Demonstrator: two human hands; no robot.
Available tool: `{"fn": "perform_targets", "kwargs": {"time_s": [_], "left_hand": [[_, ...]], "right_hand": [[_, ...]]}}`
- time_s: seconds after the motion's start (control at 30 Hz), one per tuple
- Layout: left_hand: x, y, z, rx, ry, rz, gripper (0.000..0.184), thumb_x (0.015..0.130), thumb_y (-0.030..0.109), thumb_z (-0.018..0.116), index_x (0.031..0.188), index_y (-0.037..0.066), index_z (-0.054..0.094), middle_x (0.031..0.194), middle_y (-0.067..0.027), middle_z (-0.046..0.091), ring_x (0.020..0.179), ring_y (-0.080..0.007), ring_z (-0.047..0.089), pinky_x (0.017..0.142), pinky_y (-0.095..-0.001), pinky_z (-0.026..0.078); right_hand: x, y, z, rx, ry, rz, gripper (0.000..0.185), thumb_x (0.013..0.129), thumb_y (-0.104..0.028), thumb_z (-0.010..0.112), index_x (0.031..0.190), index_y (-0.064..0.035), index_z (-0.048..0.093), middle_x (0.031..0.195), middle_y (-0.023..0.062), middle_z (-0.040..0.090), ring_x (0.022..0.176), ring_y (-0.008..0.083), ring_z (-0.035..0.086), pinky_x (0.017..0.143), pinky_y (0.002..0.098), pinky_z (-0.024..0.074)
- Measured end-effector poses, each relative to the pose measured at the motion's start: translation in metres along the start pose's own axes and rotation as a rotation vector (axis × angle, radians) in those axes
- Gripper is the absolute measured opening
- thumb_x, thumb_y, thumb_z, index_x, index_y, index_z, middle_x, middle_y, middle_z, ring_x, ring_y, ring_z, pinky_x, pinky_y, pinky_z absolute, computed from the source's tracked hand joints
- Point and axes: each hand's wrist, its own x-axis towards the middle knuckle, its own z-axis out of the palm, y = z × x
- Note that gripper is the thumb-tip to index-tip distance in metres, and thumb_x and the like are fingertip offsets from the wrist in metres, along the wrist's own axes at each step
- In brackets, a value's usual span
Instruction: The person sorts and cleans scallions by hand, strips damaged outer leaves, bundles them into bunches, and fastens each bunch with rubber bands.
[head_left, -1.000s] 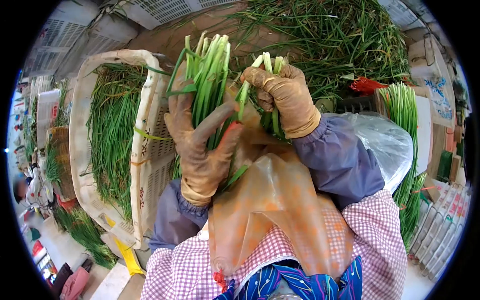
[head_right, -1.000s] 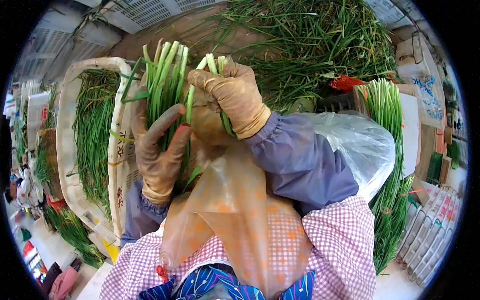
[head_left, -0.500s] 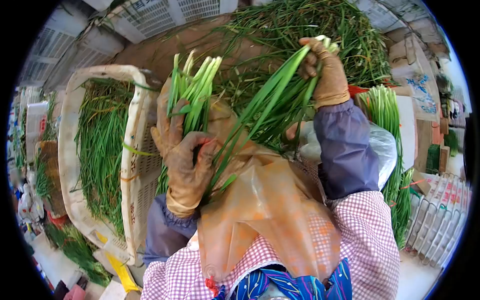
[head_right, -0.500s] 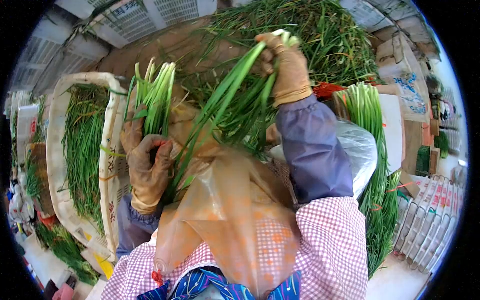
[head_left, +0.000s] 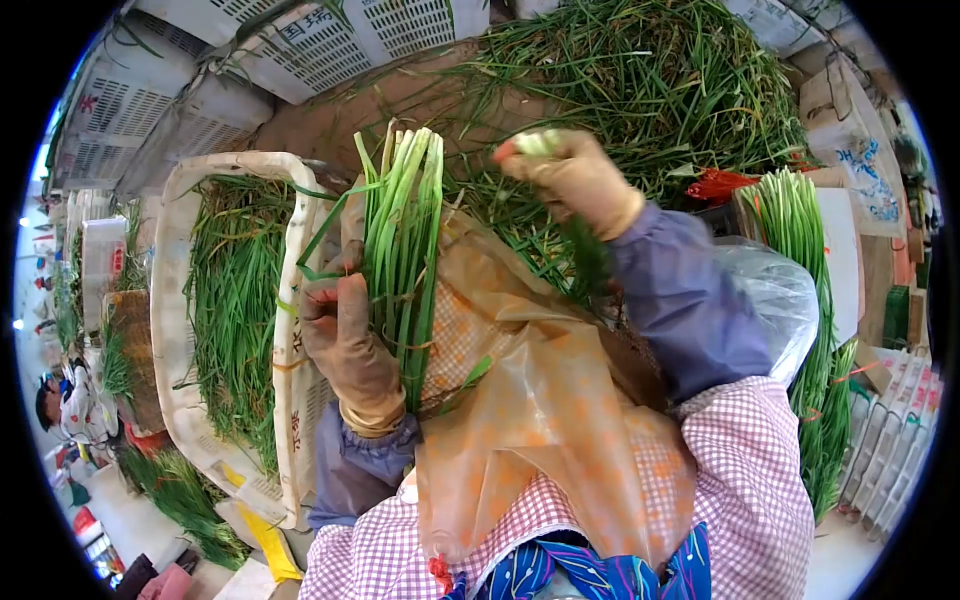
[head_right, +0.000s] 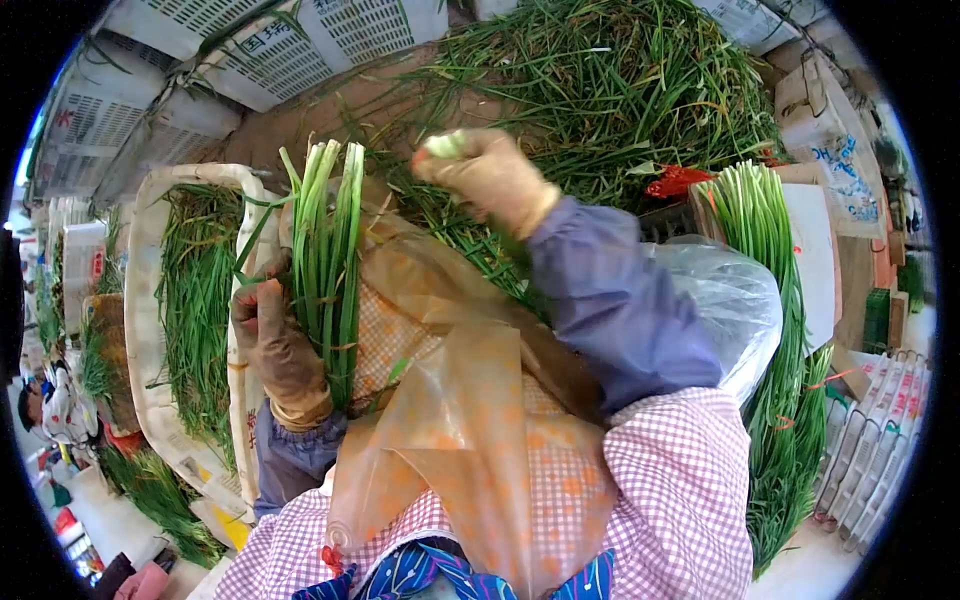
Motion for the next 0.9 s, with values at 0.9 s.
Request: {"fn": "perform_targets", "kwargs": {"time_s": [0.9], "left_hand": [[0.018,0.010,0.028,-0.315,-0.468,-0.940,0.042,0.081,0.026,0.068,0.113,0.001,0.057,0.114,-0.0173,0.061,0.100,-0.0273,0.063,0.080,-0.0386,0.056]], "right_hand": [[-0.033,-0.012,-0.006,0.440,-0.291,0.091,0.020,0.087,-0.016,0.061,0.098,0.0004,0.065,0.051,-0.0044,0.040,0.041,0.0057,0.034,0.039,0.0215,0.0254]]}}
